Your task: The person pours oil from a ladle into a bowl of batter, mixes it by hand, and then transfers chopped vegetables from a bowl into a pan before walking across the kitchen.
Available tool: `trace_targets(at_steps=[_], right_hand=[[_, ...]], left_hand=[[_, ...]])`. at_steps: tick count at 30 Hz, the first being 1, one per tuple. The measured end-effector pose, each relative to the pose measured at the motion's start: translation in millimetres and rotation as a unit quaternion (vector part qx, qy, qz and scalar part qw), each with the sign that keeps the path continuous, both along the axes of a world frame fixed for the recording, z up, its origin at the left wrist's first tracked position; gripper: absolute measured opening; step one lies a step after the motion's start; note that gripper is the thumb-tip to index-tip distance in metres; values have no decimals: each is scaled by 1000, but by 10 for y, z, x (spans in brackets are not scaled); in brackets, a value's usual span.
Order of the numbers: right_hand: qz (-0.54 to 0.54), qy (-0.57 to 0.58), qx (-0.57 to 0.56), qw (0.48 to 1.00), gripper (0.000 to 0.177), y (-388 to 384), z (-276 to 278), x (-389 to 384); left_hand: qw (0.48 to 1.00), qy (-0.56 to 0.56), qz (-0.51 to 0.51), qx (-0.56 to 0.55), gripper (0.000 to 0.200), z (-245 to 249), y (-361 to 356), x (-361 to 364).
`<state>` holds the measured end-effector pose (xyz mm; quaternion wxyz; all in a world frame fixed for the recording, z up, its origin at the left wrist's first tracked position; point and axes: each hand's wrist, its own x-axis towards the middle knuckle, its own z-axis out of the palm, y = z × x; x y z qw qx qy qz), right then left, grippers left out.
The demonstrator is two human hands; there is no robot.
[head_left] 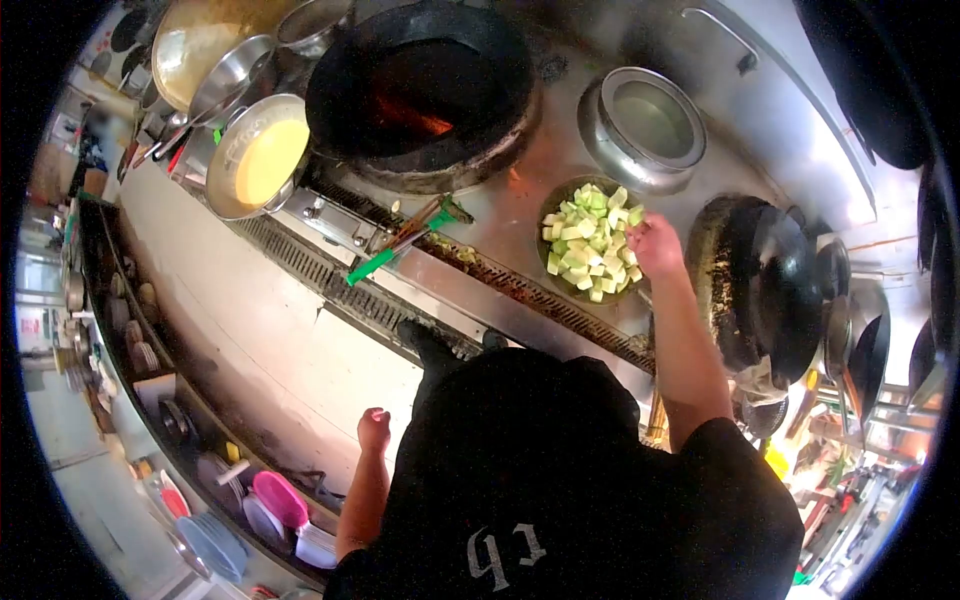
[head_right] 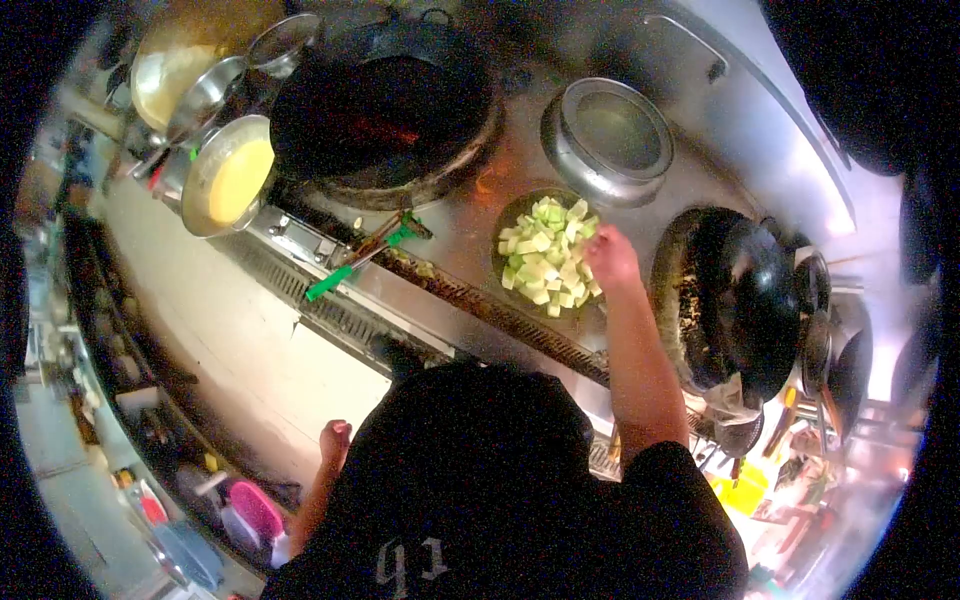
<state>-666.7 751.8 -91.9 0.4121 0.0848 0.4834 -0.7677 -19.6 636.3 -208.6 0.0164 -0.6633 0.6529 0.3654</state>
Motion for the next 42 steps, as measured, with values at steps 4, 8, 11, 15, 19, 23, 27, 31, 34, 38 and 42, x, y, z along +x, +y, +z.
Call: trace_targets(at_steps=[4, 8, 11, 15, 19, 23, 27, 31, 34, 38, 42], right_hand=[[9, -109, -355, 929, 22, -100, 697, 393], [-42, -141, -417, 897, 31, -232, 1201, 715], [-18, -154, -389, 908, 43, -256, 1597, 924], [3, -170, -416, 893, 57, -231, 1850, 1083], [9, -172, -430, 886, 61, -189, 2023, 1171], [4, -149, -423, 894, 62, -118, 2084, 1184], [-8, -136, -417, 898, 64, -84, 2137, 1191], [-9, -131, -415, 900, 66, -81, 2167, 1197], [-18, -148, -407, 901, 69, -84, 2178, 1203], [-9, -149, -409, 900, 69, -88, 2195, 1221], [-14, -142, -407, 902, 69, -96, 2200, 1232]], left_hand=[[999, -16, -36, 19, 26, 195, -26, -146], [999, 22, -29, 24, 27, 60, -110, 3], [999, 4, -24, 39, 30, 109, -220, 17], [994, -48, -80, 60, 29, 81, -338, 67], [995, -17, -83, 60, 29, -65, -375, 137], [995, 0, -65, 75, 29, -79, -384, 68], [998, -4, -36, 54, 30, 189, -306, -139], [996, 11, -79, 33, 30, 145, -309, -71], [995, -10, -102, 13, 30, 115, -296, -49], [995, 35, -92, 32, 30, -17, -281, 114], [993, 32, -110, 23, 30, 35, -272, 94]])
